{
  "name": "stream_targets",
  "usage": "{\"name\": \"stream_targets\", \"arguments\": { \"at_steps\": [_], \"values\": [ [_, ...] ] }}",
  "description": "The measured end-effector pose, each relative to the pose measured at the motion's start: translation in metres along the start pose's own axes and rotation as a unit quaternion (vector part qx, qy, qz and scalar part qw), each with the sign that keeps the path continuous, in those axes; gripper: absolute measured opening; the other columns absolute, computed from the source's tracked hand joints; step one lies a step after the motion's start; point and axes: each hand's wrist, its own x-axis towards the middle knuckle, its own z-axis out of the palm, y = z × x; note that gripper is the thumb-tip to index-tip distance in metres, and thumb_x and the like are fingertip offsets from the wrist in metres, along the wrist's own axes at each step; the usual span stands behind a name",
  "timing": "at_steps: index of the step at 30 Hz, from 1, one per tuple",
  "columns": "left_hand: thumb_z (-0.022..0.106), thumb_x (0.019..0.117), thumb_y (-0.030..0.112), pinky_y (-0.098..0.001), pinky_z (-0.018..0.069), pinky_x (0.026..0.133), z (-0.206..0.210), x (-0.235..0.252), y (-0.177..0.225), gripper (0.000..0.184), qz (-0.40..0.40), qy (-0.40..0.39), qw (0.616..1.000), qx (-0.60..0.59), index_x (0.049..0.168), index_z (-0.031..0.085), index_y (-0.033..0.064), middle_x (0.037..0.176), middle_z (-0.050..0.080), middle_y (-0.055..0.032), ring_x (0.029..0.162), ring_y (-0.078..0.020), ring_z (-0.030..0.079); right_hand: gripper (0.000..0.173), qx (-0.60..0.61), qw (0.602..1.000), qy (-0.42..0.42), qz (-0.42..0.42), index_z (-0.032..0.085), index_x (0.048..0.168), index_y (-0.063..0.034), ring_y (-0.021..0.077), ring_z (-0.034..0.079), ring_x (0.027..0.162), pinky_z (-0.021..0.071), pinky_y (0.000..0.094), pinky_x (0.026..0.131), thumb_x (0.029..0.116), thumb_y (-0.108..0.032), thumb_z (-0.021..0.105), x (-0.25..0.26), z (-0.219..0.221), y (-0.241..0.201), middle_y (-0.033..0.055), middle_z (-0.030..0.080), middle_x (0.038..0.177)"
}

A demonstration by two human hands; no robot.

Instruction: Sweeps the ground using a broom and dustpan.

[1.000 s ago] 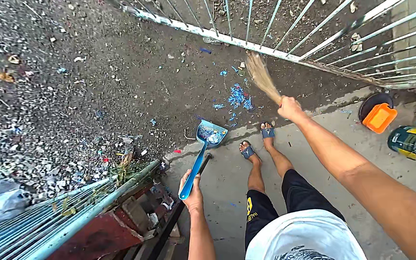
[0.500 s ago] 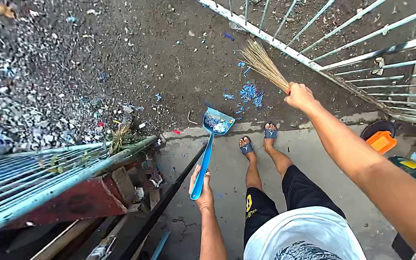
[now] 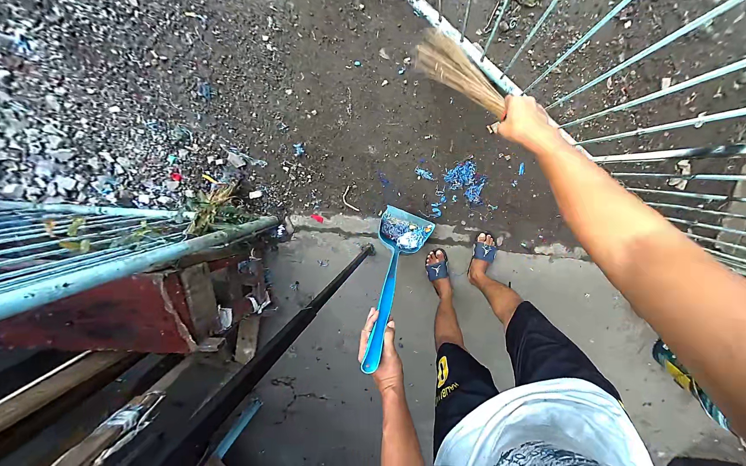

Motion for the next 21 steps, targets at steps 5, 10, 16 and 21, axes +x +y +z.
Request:
{"name": "stream_targets", "arguments": {
  "at_steps": [5, 10, 16, 21],
  "values": [
    [0.066, 0.0917, 0.011, -0.0492, 0.0613, 0.094, -0.002, -0.011, -0.007, 0.043, -0.019, 0.009, 1.0, -0.001, 0.13, 0.062, -0.0068, 0.138, 0.062, -0.0223, 0.116, -0.0345, 0.068, 0.045, -0.057, 0.991, -0.119, 0.03, 0.064, 0.121, 0.004, 0.0524, 0.062, 0.115, 0.0483, 0.0754, 0.088, 0.0858, -0.022, 0.073, -0.033, 0.049, -0.018, 0.0324, 0.064, 0.124],
    [0.067, 0.0908, 0.012, -0.0476, 0.0629, 0.089, -0.014, -0.015, -0.007, 0.042, -0.031, 0.012, 0.999, -0.005, 0.13, 0.064, -0.0043, 0.137, 0.063, -0.021, 0.111, -0.0331, 0.07, 0.035, -0.001, 0.99, -0.135, 0.031, 0.067, 0.108, -0.0002, 0.0484, 0.068, 0.09, 0.0542, 0.0709, 0.073, 0.0846, -0.023, 0.078, -0.185, 0.07, 0.021, 0.027, 0.069, 0.096],
    [0.069, 0.0906, 0.012, -0.0485, 0.0601, 0.096, -0.022, -0.013, 0.001, 0.042, -0.008, -0.019, 1.0, 0.023, 0.129, 0.064, -0.0041, 0.138, 0.062, -0.0196, 0.12, -0.0328, 0.066, 0.057, 0.081, 0.984, -0.158, 0.022, 0.057, 0.145, -0.0186, 0.0402, 0.069, 0.105, 0.0537, 0.0654, 0.089, 0.0924, -0.032, 0.071, -0.219, 0.08, -0.011, 0.0183, 0.072, 0.112],
    [0.07, 0.0896, 0.012, -0.0478, 0.0615, 0.093, -0.039, -0.009, 0.0, 0.042, 0.005, -0.036, 0.999, 0.032, 0.128, 0.065, -0.0041, 0.135, 0.064, -0.0202, 0.115, -0.0329, 0.068, 0.056, 0.094, 0.994, -0.027, 0.042, 0.057, 0.141, -0.0101, 0.0485, 0.068, 0.101, 0.0531, 0.0705, 0.081, 0.0885, -0.025, 0.071, -0.142, 0.084, -0.002, 0.0266, 0.07, 0.108]
  ]
}}
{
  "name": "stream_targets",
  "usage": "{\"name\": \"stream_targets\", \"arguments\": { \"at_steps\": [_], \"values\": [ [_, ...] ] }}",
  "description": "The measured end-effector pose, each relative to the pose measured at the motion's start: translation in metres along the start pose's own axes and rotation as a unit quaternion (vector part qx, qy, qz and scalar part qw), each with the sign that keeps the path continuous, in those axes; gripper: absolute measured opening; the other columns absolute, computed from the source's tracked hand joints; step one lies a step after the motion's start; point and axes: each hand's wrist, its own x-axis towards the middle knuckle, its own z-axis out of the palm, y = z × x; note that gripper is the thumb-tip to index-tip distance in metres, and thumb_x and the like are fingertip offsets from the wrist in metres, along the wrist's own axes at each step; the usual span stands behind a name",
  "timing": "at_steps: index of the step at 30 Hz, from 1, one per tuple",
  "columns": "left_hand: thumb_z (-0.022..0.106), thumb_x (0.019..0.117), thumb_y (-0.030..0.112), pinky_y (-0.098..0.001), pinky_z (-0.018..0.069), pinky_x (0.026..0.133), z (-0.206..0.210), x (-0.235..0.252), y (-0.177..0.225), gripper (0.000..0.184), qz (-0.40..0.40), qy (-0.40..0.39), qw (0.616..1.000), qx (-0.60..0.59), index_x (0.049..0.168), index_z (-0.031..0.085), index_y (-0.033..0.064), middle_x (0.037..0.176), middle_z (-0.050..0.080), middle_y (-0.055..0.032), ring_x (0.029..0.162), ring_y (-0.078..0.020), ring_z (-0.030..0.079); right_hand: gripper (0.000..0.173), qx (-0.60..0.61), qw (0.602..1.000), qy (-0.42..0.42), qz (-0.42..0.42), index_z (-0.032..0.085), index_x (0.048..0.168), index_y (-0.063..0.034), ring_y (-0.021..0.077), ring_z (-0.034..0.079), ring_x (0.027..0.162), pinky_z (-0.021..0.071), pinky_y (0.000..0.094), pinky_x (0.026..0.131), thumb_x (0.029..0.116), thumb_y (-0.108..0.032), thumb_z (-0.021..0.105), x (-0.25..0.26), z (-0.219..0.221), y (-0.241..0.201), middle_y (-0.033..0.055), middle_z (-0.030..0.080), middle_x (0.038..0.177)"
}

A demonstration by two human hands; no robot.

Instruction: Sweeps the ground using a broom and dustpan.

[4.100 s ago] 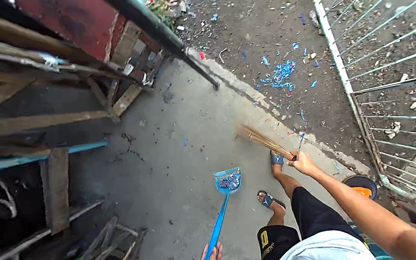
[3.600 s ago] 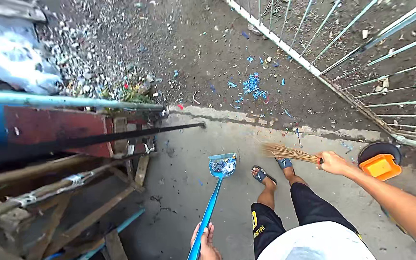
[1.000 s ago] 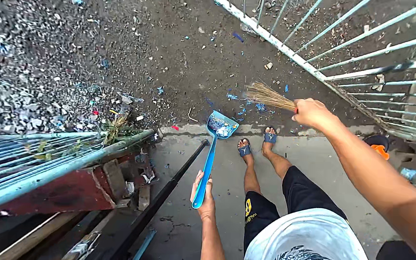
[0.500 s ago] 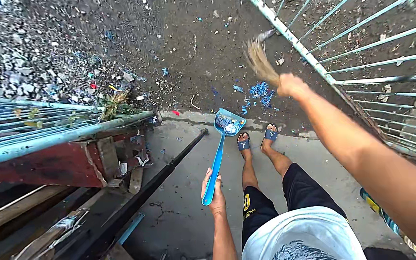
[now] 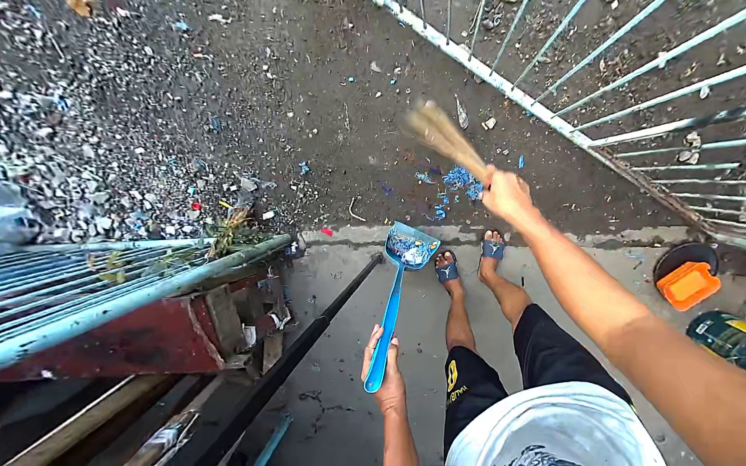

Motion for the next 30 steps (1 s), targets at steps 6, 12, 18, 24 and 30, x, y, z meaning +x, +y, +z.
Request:
{"name": "stream_targets", "arguments": {
  "at_steps": [6, 12, 18, 24, 30],
  "values": [
    [0.069, 0.0903, 0.013, -0.0488, 0.0605, 0.095, -0.012, -0.003, -0.011, 0.042, 0.004, -0.01, 1.0, 0.004, 0.128, 0.065, -0.004, 0.137, 0.063, -0.0201, 0.119, -0.0343, 0.066, 0.037, -0.14, 0.986, -0.082, 0.033, 0.067, 0.115, 0.0001, 0.0496, 0.066, 0.106, 0.051, 0.0728, 0.084, 0.0854, -0.02, 0.074, 0.025, -0.011, 0.077, 0.0292, 0.068, 0.113],
    [0.07, 0.0895, 0.014, -0.0483, 0.0607, 0.095, -0.03, -0.007, -0.012, 0.041, -0.003, -0.004, 1.0, -0.004, 0.127, 0.066, -0.0028, 0.137, 0.063, -0.0197, 0.118, -0.0338, 0.067, 0.064, -0.127, 0.99, -0.056, 0.031, 0.05, 0.148, -0.0124, 0.0489, 0.068, 0.095, 0.0546, 0.0679, 0.077, 0.0889, -0.019, 0.072, -0.121, -0.021, 0.099, 0.0277, 0.068, 0.108],
    [0.069, 0.0903, 0.013, -0.0476, 0.0616, 0.092, -0.034, 0.004, -0.008, 0.042, 0.003, -0.005, 1.0, 0.008, 0.129, 0.064, -0.005, 0.135, 0.064, -0.0204, 0.115, -0.0329, 0.068, 0.064, -0.027, 0.984, -0.173, 0.036, 0.048, 0.153, -0.0148, 0.0425, 0.065, 0.114, 0.0523, 0.0645, 0.094, 0.0924, -0.026, 0.065, -0.161, 0.067, 0.047, 0.0231, 0.067, 0.125],
    [0.068, 0.0913, 0.01, -0.0478, 0.0607, 0.095, -0.041, 0.022, 0.001, 0.043, 0.036, -0.049, 0.997, 0.04, 0.13, 0.062, -0.0075, 0.138, 0.061, -0.0218, 0.118, -0.0331, 0.066, 0.049, 0.149, 0.965, -0.119, 0.181, 0.065, 0.135, -0.0169, 0.0384, 0.066, 0.116, 0.0511, 0.0638, 0.099, 0.0885, -0.032, 0.073, -0.136, 0.14, 0.108, 0.0181, 0.07, 0.122],
    [0.069, 0.0905, 0.01, -0.0469, 0.0584, 0.1, -0.047, 0.032, -0.007, 0.043, 0.057, -0.074, 0.995, 0.048, 0.129, 0.063, -0.0078, 0.14, 0.061, -0.0225, 0.124, -0.0334, 0.064, 0.069, 0.191, 0.962, -0.1, 0.167, 0.05, 0.154, -0.0164, 0.0321, 0.064, 0.12, 0.0504, 0.0572, 0.105, 0.0913, -0.034, 0.073, -0.213, 0.104, 0.128, 0.0148, 0.067, 0.132]
  ]
}}
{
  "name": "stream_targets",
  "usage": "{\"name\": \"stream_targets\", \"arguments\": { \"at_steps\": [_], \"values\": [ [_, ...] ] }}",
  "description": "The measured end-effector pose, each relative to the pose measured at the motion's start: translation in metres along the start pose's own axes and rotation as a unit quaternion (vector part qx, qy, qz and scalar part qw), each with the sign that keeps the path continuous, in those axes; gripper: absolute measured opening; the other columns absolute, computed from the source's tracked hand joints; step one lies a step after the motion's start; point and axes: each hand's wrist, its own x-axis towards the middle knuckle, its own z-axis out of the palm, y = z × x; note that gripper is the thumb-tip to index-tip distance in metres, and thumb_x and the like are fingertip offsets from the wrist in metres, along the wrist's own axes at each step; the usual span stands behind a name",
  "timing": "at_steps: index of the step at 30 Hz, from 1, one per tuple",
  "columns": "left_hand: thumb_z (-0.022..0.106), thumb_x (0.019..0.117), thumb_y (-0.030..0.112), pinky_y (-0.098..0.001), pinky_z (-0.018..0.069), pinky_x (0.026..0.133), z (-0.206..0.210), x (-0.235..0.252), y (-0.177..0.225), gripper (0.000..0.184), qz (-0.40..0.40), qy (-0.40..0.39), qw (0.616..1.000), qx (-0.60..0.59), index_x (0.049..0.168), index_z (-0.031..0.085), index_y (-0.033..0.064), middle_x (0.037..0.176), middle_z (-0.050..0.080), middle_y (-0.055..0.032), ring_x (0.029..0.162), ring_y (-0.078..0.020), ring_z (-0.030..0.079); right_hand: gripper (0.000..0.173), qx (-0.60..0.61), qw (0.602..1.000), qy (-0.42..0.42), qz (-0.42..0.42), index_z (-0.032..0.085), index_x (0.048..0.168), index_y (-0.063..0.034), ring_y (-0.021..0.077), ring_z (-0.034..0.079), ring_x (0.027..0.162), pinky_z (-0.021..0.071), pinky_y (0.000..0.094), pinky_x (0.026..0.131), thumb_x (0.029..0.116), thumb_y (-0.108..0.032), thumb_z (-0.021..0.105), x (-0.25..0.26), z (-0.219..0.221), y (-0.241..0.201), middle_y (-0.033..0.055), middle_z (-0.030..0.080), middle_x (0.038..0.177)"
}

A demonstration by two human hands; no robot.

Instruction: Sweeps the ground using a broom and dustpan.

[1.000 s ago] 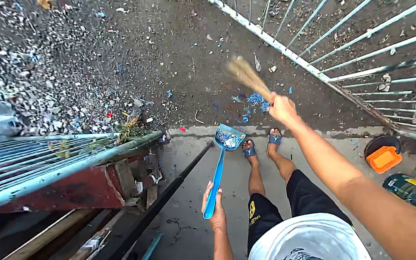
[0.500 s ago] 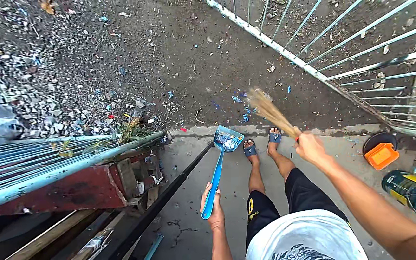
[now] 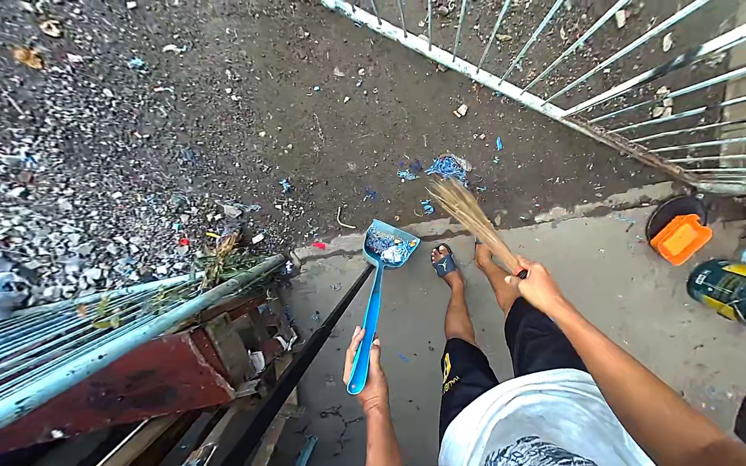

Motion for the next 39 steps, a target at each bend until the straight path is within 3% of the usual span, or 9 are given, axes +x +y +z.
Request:
{"name": "stream_targets", "arguments": {
  "at_steps": [5, 8, 11, 15, 18, 21, 25, 34, 39],
  "values": [
    [0.069, 0.0911, 0.011, -0.0463, 0.0615, 0.092, 0.002, 0.011, -0.001, 0.044, -0.009, 0.004, 1.0, 0.007, 0.13, 0.062, -0.0072, 0.135, 0.064, -0.0207, 0.112, -0.0308, 0.07, 0.066, 0.054, 0.994, -0.065, -0.062, 0.054, 0.15, -0.0141, 0.0314, 0.063, 0.124, 0.0493, 0.0557, 0.107, 0.0907, -0.032, 0.075, 0.031, 0.048, -0.069, 0.016, 0.064, 0.135],
    [0.069, 0.0916, 0.011, -0.047, 0.0626, 0.091, 0.0, 0.016, 0.003, 0.043, -0.004, -0.013, 1.0, 0.021, 0.13, 0.062, -0.0066, 0.135, 0.064, -0.0203, 0.112, -0.0315, 0.07, 0.048, 0.11, 0.992, -0.058, -0.016, 0.067, 0.131, -0.0103, 0.0356, 0.068, 0.107, 0.0534, 0.0589, 0.095, 0.0901, -0.032, 0.076, 0.084, 0.07, -0.086, 0.0191, 0.07, 0.118],
    [0.068, 0.0911, 0.01, -0.0475, 0.0619, 0.093, -0.011, 0.021, 0.006, 0.042, 0.003, -0.028, 0.999, 0.029, 0.129, 0.062, -0.0073, 0.135, 0.064, -0.0216, 0.112, -0.0329, 0.07, 0.044, 0.174, 0.983, 0.019, 0.056, 0.069, 0.126, -0.0087, 0.0372, 0.069, 0.098, 0.0552, 0.0605, 0.087, 0.0894, -0.032, 0.076, 0.092, 0.076, -0.06, 0.0211, 0.071, 0.111],
    [0.069, 0.0921, 0.011, -0.0466, 0.0622, 0.092, -0.015, 0.031, 0.006, 0.042, 0.014, -0.044, 0.998, 0.033, 0.13, 0.062, -0.0066, 0.135, 0.064, -0.0208, 0.111, -0.0314, 0.07, 0.064, 0.126, 0.991, 0.027, 0.025, 0.057, 0.147, -0.0186, 0.0306, 0.067, 0.116, 0.0532, 0.0585, 0.101, 0.0896, -0.041, 0.074, 0.03, 0.059, -0.002, 0.0133, 0.07, 0.126],
    [0.07, 0.0905, 0.01, -0.0449, 0.0606, 0.094, -0.013, 0.045, 0.012, 0.042, 0.019, -0.043, 0.998, 0.043, 0.128, 0.063, -0.0067, 0.132, 0.066, -0.0197, 0.113, -0.0297, 0.069, 0.072, 0.096, 0.995, -0.031, -0.001, 0.049, 0.154, -0.0144, 0.0282, 0.064, 0.123, 0.05, 0.0542, 0.107, 0.0904, -0.036, 0.074, -0.015, 0.065, 0.014, 0.0138, 0.066, 0.135],
    [0.072, 0.0902, 0.01, -0.0439, 0.061, 0.094, -0.004, 0.064, 0.023, 0.043, 0.02, -0.046, 0.997, 0.064, 0.129, 0.063, -0.0061, 0.132, 0.066, -0.0187, 0.115, -0.0279, 0.069, 0.07, 0.055, 0.995, -0.085, 0.002, 0.052, 0.152, -0.0135, 0.0306, 0.061, 0.127, 0.0471, 0.0555, 0.11, 0.0892, -0.034, 0.075, -0.005, 0.079, 0.016, 0.0143, 0.065, 0.137],
    [0.07, 0.0908, 0.011, -0.0421, 0.0608, 0.094, 0.012, 0.092, 0.036, 0.041, 0.047, -0.075, 0.992, 0.094, 0.128, 0.063, -0.0054, 0.13, 0.067, -0.0177, 0.113, -0.0255, 0.069, 0.054, 0.112, 0.992, -0.008, 0.051, 0.063, 0.138, -0.0123, 0.0378, 0.065, 0.117, 0.0509, 0.0627, 0.101, 0.089, -0.032, 0.075, 0.044, 0.061, 0.039, 0.02, 0.069, 0.125],
    [0.073, 0.0899, 0.012, -0.0355, 0.0584, 0.097, 0.117, 0.165, 0.06, 0.034, 0.141, -0.184, 0.956, 0.178, 0.122, 0.069, 0.0015, 0.118, 0.073, -0.0104, 0.108, -0.0149, 0.07, 0.064, 0.092, 0.996, 0.005, -0.006, 0.056, 0.149, -0.0181, 0.0318, 0.064, 0.121, 0.0491, 0.0583, 0.106, 0.091, -0.036, 0.077, 0.006, -0.051, 0.106, 0.0144, 0.068, 0.131],
    [0.074, 0.0905, 0.017, -0.0494, 0.0572, 0.093, 0.205, 0.2, 0.103, 0.032, 0.139, -0.244, 0.92, 0.274, 0.122, 0.07, 0.0105, 0.113, 0.074, -0.0099, 0.102, -0.0212, 0.071, 0.065, 0.095, 0.993, 0.062, 0.019, 0.054, 0.151, -0.0182, 0.0338, 0.065, 0.118, 0.0495, 0.0603, 0.103, 0.0923, -0.035, 0.075, -0.025, -0.074, 0.144, 0.016, 0.068, 0.129]
  ]
}}
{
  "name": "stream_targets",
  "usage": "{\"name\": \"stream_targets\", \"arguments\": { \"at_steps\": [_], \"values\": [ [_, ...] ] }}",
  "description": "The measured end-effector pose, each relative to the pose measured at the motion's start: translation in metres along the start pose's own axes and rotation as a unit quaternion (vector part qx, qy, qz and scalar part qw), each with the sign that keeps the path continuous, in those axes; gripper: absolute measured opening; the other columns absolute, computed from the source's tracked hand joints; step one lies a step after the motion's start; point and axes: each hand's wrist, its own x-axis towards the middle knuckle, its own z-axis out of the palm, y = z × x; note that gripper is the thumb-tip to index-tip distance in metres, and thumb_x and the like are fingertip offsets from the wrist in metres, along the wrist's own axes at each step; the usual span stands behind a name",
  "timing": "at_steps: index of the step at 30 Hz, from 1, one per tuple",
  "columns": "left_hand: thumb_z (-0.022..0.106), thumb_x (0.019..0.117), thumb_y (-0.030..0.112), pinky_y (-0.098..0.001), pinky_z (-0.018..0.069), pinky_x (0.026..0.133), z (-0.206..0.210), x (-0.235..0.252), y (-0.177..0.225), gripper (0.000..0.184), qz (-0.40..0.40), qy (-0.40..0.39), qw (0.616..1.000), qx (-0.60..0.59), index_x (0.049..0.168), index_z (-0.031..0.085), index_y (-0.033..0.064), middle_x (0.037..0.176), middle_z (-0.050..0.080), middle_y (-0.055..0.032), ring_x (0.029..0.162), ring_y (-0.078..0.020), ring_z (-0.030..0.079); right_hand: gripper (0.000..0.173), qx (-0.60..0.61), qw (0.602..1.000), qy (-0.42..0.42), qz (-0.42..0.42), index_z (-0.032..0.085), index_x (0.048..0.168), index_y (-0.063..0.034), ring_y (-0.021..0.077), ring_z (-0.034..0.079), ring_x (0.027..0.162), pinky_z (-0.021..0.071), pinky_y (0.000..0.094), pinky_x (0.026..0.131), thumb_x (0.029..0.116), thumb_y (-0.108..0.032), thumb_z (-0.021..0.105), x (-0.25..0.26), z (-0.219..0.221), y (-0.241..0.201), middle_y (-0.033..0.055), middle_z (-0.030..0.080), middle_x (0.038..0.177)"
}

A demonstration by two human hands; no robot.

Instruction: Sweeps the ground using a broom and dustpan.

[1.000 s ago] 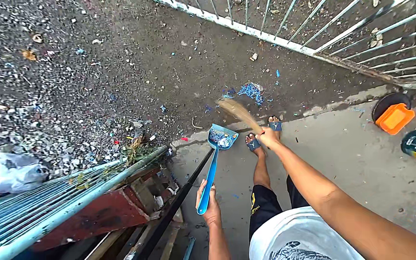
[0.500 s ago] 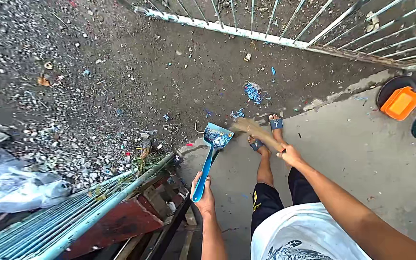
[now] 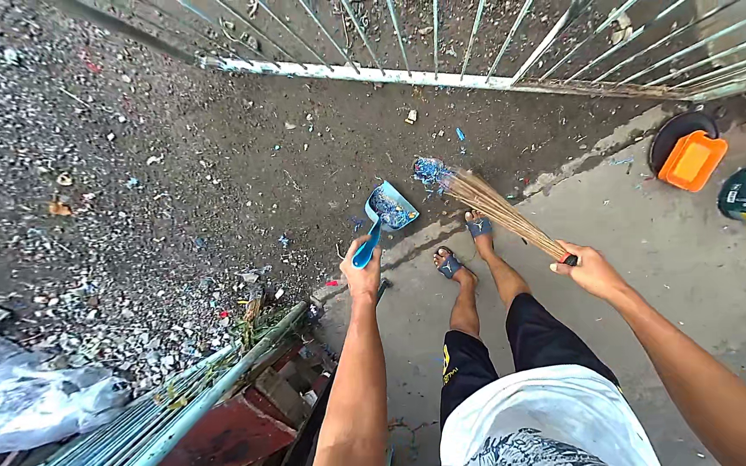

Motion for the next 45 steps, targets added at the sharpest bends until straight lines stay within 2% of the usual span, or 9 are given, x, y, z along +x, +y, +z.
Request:
{"name": "stream_targets", "arguments": {
  "at_steps": [7, 13, 15, 18, 28, 32, 36, 41, 45],
  "values": [
    [0.071, 0.0898, 0.027, -0.0615, 0.0544, 0.092, 0.052, 0.099, 0.094, 0.033, 0.02, -0.072, 0.99, 0.12, 0.119, 0.072, 0.0132, 0.109, 0.074, -0.0141, 0.104, -0.0327, 0.071, 0.068, 0.092, 0.987, 0.101, 0.081, 0.052, 0.152, -0.0126, 0.0401, 0.064, 0.118, 0.0484, 0.0652, 0.101, 0.0923, -0.033, 0.078, 0.033, -0.002, -0.021, 0.0214, 0.067, 0.129],
    [0.072, 0.088, 0.033, -0.0644, 0.054, 0.088, 0.09, 0.145, 0.164, 0.031, -0.003, -0.121, 0.976, 0.181, 0.111, 0.074, 0.0123, 0.104, 0.074, -0.0156, 0.101, -0.0356, 0.071, 0.053, 0.11, 0.987, 0.023, 0.116, 0.059, 0.135, -0.003, 0.0429, 0.069, 0.104, 0.0554, 0.0642, 0.09, 0.0924, -0.031, 0.072, 0.082, 0.099, -0.106, 0.0253, 0.07, 0.112],
    [0.072, 0.0875, 0.033, -0.0632, 0.0542, 0.088, 0.1, 0.149, 0.167, 0.031, -0.003, -0.125, 0.974, 0.187, 0.11, 0.073, 0.0116, 0.103, 0.074, -0.0154, 0.1, -0.0343, 0.071, 0.047, 0.073, 0.991, -0.081, 0.075, 0.062, 0.129, -0.0008, 0.0418, 0.068, 0.108, 0.0536, 0.0629, 0.093, 0.0944, -0.031, 0.069, 0.082, 0.126, -0.132, 0.0245, 0.07, 0.113],
    [0.072, 0.088, 0.035, -0.0618, 0.0541, 0.087, 0.104, 0.146, 0.165, 0.03, 0.005, -0.13, 0.973, 0.193, 0.108, 0.073, 0.0126, 0.101, 0.074, -0.0136, 0.099, -0.0325, 0.071, 0.061, 0.044, 0.99, -0.133, 0.013, 0.052, 0.147, -0.0133, 0.0381, 0.066, 0.117, 0.0523, 0.0627, 0.097, 0.0915, -0.03, 0.069, 0.064, 0.144, -0.142, 0.0183, 0.069, 0.125],
    [0.075, 0.0873, 0.025, -0.0603, 0.0556, 0.09, 0.064, 0.133, 0.121, 0.028, 0.112, -0.192, 0.961, 0.167, 0.113, 0.073, 0.0142, 0.106, 0.075, -0.0108, 0.101, -0.029, 0.072, 0.073, 0.101, 0.988, -0.004, 0.117, 0.04, 0.16, -0.0168, 0.0336, 0.064, 0.121, 0.0506, 0.0561, 0.104, 0.0943, -0.033, 0.068, -0.016, 0.097, -0.043, 0.015, 0.065, 0.135],
    [0.074, 0.0865, 0.024, -0.0618, 0.0556, 0.088, 0.069, 0.128, 0.123, 0.027, 0.105, -0.209, 0.954, 0.185, 0.112, 0.073, 0.0145, 0.103, 0.075, -0.0118, 0.098, -0.0307, 0.073, 0.058, 0.131, 0.983, -0.072, 0.109, 0.058, 0.141, -0.0077, 0.0348, 0.065, 0.119, 0.0512, 0.0581, 0.102, 0.0895, -0.029, 0.073, 0.025, 0.147, -0.083, 0.0181, 0.068, 0.127],
    [0.074, 0.0851, 0.026, -0.0609, 0.056, 0.088, 0.075, 0.13, 0.12, 0.03, 0.091, -0.213, 0.953, 0.194, 0.114, 0.072, 0.0173, 0.106, 0.075, -0.0101, 0.1, -0.0292, 0.072, 0.075, 0.122, 0.984, -0.126, 0.031, 0.046, 0.156, -0.0128, 0.0286, 0.051, 0.14, 0.0427, 0.0519, 0.115, 0.0892, -0.032, 0.073, 0.022, 0.173, -0.124, 0.0116, 0.052, 0.154],
    [0.074, 0.0864, 0.025, -0.0583, 0.0568, 0.089, 0.052, 0.13, 0.11, 0.03, 0.054, -0.144, 0.976, 0.153, 0.116, 0.073, 0.0181, 0.106, 0.076, -0.0081, 0.1, -0.0262, 0.073, 0.072, 0.066, 0.994, -0.078, 0.027, 0.041, 0.159, -0.02, 0.0306, 0.067, 0.116, 0.0535, 0.0551, 0.101, 0.0933, -0.033, 0.069, -0.017, 0.097, -0.117, 0.0132, 0.068, 0.13],
    [0.074, 0.0873, 0.024, -0.0613, 0.0563, 0.091, 0.047, 0.12, 0.097, 0.034, 0.043, -0.127, 0.981, 0.138, 0.12, 0.072, 0.0155, 0.109, 0.075, -0.0113, 0.102, -0.0301, 0.072, 0.069, 0.027, 0.999, -0.028, 0.032, 0.042, 0.158, -0.021, 0.0358, 0.067, 0.114, 0.0533, 0.0597, 0.098, 0.0952, -0.033, 0.066, 0.037, 0.071, -0.11, 0.0169, 0.069, 0.126]
  ]
}}
